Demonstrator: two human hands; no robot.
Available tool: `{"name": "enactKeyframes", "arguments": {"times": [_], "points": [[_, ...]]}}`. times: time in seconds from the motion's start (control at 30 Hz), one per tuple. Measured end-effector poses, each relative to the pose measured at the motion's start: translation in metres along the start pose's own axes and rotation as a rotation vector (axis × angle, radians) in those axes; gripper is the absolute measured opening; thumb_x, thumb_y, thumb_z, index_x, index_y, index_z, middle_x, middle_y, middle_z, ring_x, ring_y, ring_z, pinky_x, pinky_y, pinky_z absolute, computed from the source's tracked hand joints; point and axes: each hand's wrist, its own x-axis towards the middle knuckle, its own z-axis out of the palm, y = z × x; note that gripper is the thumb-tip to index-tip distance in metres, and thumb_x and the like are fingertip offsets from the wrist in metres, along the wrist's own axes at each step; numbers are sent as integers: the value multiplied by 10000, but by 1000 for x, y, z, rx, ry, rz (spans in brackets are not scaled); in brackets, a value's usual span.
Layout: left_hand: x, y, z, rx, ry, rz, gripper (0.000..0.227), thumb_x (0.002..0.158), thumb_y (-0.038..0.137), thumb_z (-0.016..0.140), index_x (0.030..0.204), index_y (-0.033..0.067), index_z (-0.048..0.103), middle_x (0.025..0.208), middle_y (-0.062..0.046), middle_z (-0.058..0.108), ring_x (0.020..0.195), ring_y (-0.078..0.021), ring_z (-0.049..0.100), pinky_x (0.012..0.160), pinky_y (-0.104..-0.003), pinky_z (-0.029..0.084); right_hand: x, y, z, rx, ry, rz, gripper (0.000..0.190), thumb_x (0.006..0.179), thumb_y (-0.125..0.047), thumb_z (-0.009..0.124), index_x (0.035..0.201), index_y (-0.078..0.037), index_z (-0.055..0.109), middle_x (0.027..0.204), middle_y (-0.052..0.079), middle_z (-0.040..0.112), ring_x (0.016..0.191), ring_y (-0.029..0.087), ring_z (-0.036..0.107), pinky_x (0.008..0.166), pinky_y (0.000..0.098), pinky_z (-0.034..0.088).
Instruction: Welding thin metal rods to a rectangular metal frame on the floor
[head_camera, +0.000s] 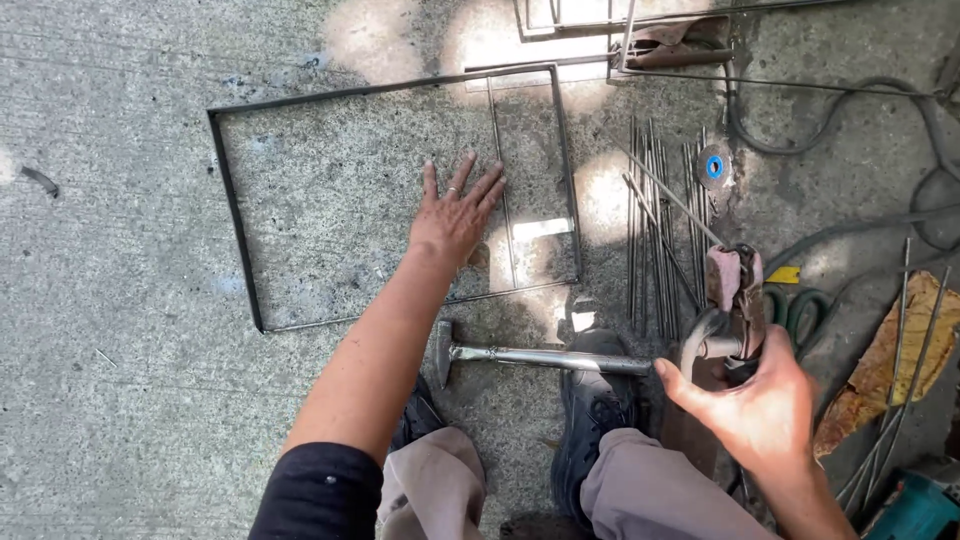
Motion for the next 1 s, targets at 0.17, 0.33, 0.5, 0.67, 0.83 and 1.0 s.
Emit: {"name": "enactKeyframes", "arguments": {"times": [0.17, 0.33, 0.5, 0.67, 0.83, 1.0], "points": [[7, -1, 8, -30, -4, 14, 1385, 574, 586, 874, 1637, 243, 56, 1717, 63, -39, 1545, -285, -109, 1176, -753, -6, -2, -2, 3, 24, 17, -30, 668, 643, -308, 937, 1080, 81, 616, 840, 126, 718, 624, 231, 675, 595, 330, 535], [9, 1, 11, -15, -26, 11, 1394, 579, 576, 888, 1636, 254, 38, 1718, 51, -37, 1552, -281, -95, 1154, -768, -54, -5, -7, 4, 71, -1, -35, 681, 632, -271, 932, 1120, 83, 616, 880, 136, 725, 675, 234, 687, 633, 325, 543], [12, 0, 10, -39, 1, -9, 1424, 531, 563, 917, 1634, 261, 69, 1718, 68, -2, 1553, -270, -75, 1168, -761, -36, -7, -4, 5, 124, -5, -18, 631, 645, -228, 933, 1097, 79, 618, 846, 109, 706, 648, 193, 654, 625, 292, 531], [14, 0, 12, -39, -7, -5, 1412, 535, 576, 898, 1635, 257, 73, 1720, 82, 6, 1560, -254, -66, 1170, -769, -25, -11, 8, 7, 169, 9, -99, 573, 664, -179, 936, 1047, 74, 593, 828, 94, 654, 648, 174, 595, 637, 281, 507], [13, -1, 16, -50, -6, 1, 1249, 683, 277, 862, 1638, 267, 57, 1716, 78, -26, 1555, -252, -69, 1166, -761, -29, -16, 8, 3, 159, -7, -137, 567, 681, -157, 931, 1061, 87, 589, 829, 107, 645, 642, 178, 580, 617, 287, 495], [14, -1, 20, -38, 2, 17, 1312, 612, 515, 857, 1635, 269, 74, 1717, 69, -17, 1555, -256, -57, 1158, -769, -38, -18, 13, 4, 164, -19, -110, 567, 683, -148, 931, 1061, 88, 581, 834, 106, 629, 650, 173, 566, 611, 283, 489]]}}
